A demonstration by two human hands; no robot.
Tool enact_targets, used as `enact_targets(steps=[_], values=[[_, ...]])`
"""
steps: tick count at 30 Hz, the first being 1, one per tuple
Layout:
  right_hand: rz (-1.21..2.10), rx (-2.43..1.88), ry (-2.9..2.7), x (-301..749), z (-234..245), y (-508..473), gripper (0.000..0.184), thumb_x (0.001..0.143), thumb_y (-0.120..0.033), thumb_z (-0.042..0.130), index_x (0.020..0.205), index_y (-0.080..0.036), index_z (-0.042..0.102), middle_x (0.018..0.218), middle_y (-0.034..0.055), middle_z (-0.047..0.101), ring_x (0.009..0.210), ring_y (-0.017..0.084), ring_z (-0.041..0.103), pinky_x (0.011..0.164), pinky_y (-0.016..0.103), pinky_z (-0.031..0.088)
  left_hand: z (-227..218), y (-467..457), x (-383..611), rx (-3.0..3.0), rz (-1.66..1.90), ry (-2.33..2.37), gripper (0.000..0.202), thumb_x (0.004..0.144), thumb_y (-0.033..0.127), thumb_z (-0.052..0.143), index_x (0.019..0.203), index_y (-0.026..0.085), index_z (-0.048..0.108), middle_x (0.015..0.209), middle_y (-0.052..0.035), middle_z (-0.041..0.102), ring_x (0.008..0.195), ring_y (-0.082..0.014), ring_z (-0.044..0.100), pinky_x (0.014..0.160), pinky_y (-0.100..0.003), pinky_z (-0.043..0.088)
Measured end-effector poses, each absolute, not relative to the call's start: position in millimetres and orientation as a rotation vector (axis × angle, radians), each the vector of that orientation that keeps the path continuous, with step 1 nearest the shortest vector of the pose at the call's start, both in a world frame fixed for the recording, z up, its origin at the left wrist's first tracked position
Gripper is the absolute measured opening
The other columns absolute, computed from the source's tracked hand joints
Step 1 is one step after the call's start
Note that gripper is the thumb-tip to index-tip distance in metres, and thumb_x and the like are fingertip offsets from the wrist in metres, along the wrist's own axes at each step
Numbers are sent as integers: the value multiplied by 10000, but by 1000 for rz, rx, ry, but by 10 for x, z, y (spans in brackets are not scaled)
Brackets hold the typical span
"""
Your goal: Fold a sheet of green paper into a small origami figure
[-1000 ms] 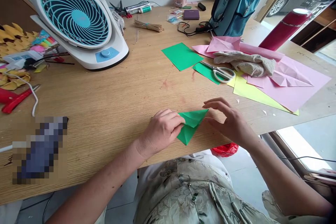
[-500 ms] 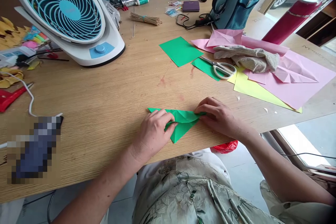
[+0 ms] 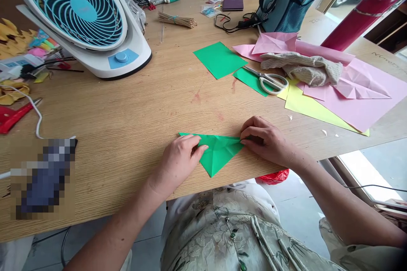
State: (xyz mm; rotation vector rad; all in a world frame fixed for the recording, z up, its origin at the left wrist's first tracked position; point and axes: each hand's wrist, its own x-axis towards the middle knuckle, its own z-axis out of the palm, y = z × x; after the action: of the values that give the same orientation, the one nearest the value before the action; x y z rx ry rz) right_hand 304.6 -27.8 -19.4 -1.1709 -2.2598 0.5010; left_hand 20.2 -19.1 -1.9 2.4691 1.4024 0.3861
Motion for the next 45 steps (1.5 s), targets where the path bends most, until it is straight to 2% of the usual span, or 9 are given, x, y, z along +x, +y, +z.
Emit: enact_targets(steps=[7,12,15,18,20,25,30,36,45], values=[[323,-1493,-2201,2903,-240,-313,84,936,-269,639,894,-208,601,952,79,580,878,243,567,774,389,476,-7,-158,320,2609,364,1555,258,906,149,682,1143,174,584,1022,-75,671,902,-228,655,734,-316,506],[310,-1623,-2211,2816,-166,-437,228,897,-366,704,841,-206,552,956,91,578,884,251,561,757,379,456,-116,-297,262,3005,452,1121,207,989,73,475,1076,163,640,1103,-98,693,973,-238,638,884,-369,544],[525,-1700,-2162,2766,-84,-502,212,895,-280,673,799,-219,494,815,29,592,697,174,524,627,316,386,-133,-443,254,2960,451,1170,252,1018,263,532,1208,127,626,1206,-139,700,1080,-282,645,934,-416,552],[1015,-1562,-1951,2697,13,-539,114,911,-238,617,902,-229,504,649,-57,533,555,118,451,535,273,326,-138,-615,330,2834,462,1315,674,923,614,609,1370,113,555,1355,-212,644,1245,-390,591,1005,-547,521],[1296,-1314,-1758,2634,93,-554,125,941,-286,609,994,-229,511,630,-78,497,543,106,440,508,253,329,-139,-689,393,2751,507,1409,753,868,603,690,1406,102,527,1371,-234,634,1266,-432,581,1015,-608,503],[1448,-931,-1586,2500,283,-522,292,1010,-470,556,1154,-218,528,802,4,639,675,134,605,606,274,501,-28,-566,364,2372,910,1355,330,933,78,541,1212,207,663,1134,-98,766,1043,-246,713,934,-401,568],[784,-1033,-1858,2470,246,-318,497,892,-424,748,1311,-233,560,1329,118,637,1246,262,582,1049,429,473,67,-292,169,1638,1220,1414,275,931,344,647,704,194,607,735,-12,713,698,-164,657,711,-274,537],[1158,-1245,-1903,2397,77,-152,233,911,-300,664,1117,-191,664,746,-19,652,619,119,564,571,259,436,-59,-245,110,1665,1048,1539,314,849,329,703,609,190,554,612,15,640,568,-137,571,602,-257,455],[766,-1513,-2157,2313,27,-190,216,844,-236,714,1053,-189,681,818,19,661,677,142,565,615,271,388,-157,-324,104,2337,769,1686,77,911,208,682,980,193,712,927,-70,767,842,-244,723,713,-321,505]])
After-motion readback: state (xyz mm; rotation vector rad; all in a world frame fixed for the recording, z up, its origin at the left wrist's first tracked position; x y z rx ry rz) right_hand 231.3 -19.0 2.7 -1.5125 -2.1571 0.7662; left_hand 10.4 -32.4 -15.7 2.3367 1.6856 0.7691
